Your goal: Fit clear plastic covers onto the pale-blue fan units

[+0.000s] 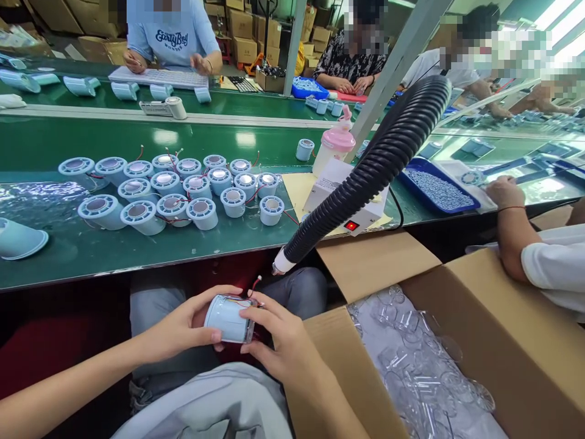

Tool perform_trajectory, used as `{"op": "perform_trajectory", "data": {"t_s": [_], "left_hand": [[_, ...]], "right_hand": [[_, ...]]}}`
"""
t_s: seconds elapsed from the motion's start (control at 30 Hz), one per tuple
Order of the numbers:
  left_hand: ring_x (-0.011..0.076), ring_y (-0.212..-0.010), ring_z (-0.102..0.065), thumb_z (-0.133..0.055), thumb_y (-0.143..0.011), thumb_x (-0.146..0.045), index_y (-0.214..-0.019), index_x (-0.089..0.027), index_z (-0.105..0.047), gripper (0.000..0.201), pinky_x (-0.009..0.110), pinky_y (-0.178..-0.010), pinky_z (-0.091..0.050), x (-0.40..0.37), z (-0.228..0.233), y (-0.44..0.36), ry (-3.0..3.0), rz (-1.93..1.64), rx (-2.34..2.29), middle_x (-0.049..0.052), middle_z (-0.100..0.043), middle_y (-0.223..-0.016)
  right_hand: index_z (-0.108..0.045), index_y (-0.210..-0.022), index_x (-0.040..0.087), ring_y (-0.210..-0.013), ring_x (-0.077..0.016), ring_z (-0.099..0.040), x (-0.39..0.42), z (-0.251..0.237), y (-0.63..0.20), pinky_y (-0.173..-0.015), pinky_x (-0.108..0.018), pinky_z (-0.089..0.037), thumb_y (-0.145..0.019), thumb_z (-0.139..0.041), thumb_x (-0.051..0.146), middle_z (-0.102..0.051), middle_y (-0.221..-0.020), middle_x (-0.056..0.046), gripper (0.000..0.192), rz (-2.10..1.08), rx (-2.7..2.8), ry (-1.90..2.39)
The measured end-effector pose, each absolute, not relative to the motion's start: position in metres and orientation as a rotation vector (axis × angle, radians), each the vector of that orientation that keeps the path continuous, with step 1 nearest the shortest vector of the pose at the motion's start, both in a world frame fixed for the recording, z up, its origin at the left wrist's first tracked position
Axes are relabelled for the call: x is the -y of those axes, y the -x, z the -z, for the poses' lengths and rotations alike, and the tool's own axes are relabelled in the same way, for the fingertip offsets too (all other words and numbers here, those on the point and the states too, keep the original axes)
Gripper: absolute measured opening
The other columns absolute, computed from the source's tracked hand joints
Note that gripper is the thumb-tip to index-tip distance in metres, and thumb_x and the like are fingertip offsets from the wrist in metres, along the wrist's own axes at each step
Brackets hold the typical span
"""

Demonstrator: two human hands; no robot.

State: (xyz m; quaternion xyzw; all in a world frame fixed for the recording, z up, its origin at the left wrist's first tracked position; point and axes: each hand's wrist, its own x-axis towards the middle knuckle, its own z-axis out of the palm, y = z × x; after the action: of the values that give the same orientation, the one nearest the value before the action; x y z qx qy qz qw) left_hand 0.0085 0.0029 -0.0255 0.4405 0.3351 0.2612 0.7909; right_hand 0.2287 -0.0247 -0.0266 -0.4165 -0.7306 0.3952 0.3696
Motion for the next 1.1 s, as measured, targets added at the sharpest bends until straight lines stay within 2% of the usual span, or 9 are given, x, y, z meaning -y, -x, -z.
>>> {"op": "perform_trajectory", "data": {"t_s": [0.07,0.2,0.33,0.6,0.83,1.1], "left_hand": [[0.0218,-0.092,-0.062,-0.076,-0.071,-0.037,-0.129,-0.024,-0.045,0.068,0.031,-0.072,-0.053,-0.003,0.022,-0.006,-1.003,-0.524,-0.731,0.009,-0.060,-0.114],[0.0275,-0.110,-0.057,-0.080,-0.066,-0.033,-0.131,-0.026,-0.049,0.072,0.039,-0.092,-0.048,-0.005,0.015,-0.001,-1.223,-0.496,-0.790,0.009,-0.052,-0.130],[0.0276,-0.119,-0.052,-0.080,-0.067,-0.029,-0.133,-0.030,-0.047,0.074,0.040,-0.099,-0.044,-0.004,0.012,0.003,-1.332,-0.516,-0.770,0.007,-0.050,-0.134],[0.0279,-0.123,-0.049,-0.079,-0.068,-0.025,-0.134,-0.029,-0.046,0.074,0.039,-0.100,-0.044,-0.003,0.007,0.004,-1.474,-0.503,-0.775,0.009,-0.049,-0.136],[0.0279,-0.124,-0.049,-0.079,-0.068,-0.025,-0.134,-0.030,-0.045,0.075,0.037,-0.098,-0.046,-0.002,0.006,0.006,-1.544,-0.506,-0.766,0.009,-0.048,-0.138],[0.0298,-0.124,-0.048,-0.079,-0.068,-0.026,-0.134,-0.028,-0.046,0.074,0.040,-0.099,-0.046,-0.001,0.006,0.008,-1.542,-0.518,-0.778,0.011,-0.048,-0.138]], "right_hand": [[-0.063,-0.110,0.023,-0.117,-0.0242,-0.057,0.026,0.026,-0.230,-0.098,-0.036,-0.048,-0.071,-0.076,0.017,-0.060,-0.127,-0.012,0.042,-1.009,1.880,1.054],[-0.060,-0.112,0.025,-0.116,-0.0251,-0.057,0.027,0.026,-0.231,-0.096,-0.036,-0.050,-0.068,-0.080,0.022,-0.062,-0.123,-0.009,0.049,-1.112,1.788,1.089],[-0.058,-0.112,0.028,-0.112,-0.0234,-0.059,0.031,0.025,-0.230,-0.090,-0.033,-0.054,-0.067,-0.080,0.023,-0.062,-0.120,-0.006,0.050,-1.277,1.642,1.072],[-0.058,-0.111,0.029,-0.100,-0.0190,-0.061,0.030,0.017,-0.227,-0.085,-0.031,-0.054,-0.069,-0.079,0.026,-0.062,-0.112,-0.002,0.048,-1.560,1.441,1.057],[-0.054,-0.108,0.024,-0.091,-0.0166,-0.059,0.029,0.010,-0.223,-0.078,-0.027,-0.051,-0.069,-0.079,0.036,-0.061,-0.099,-0.003,0.047,-1.783,1.233,1.052],[-0.051,-0.100,0.021,-0.076,-0.0132,-0.057,0.027,0.008,-0.217,-0.063,-0.024,-0.047,-0.066,-0.077,0.049,-0.059,-0.089,-0.002,0.051,-1.937,1.022,1.069]]}}
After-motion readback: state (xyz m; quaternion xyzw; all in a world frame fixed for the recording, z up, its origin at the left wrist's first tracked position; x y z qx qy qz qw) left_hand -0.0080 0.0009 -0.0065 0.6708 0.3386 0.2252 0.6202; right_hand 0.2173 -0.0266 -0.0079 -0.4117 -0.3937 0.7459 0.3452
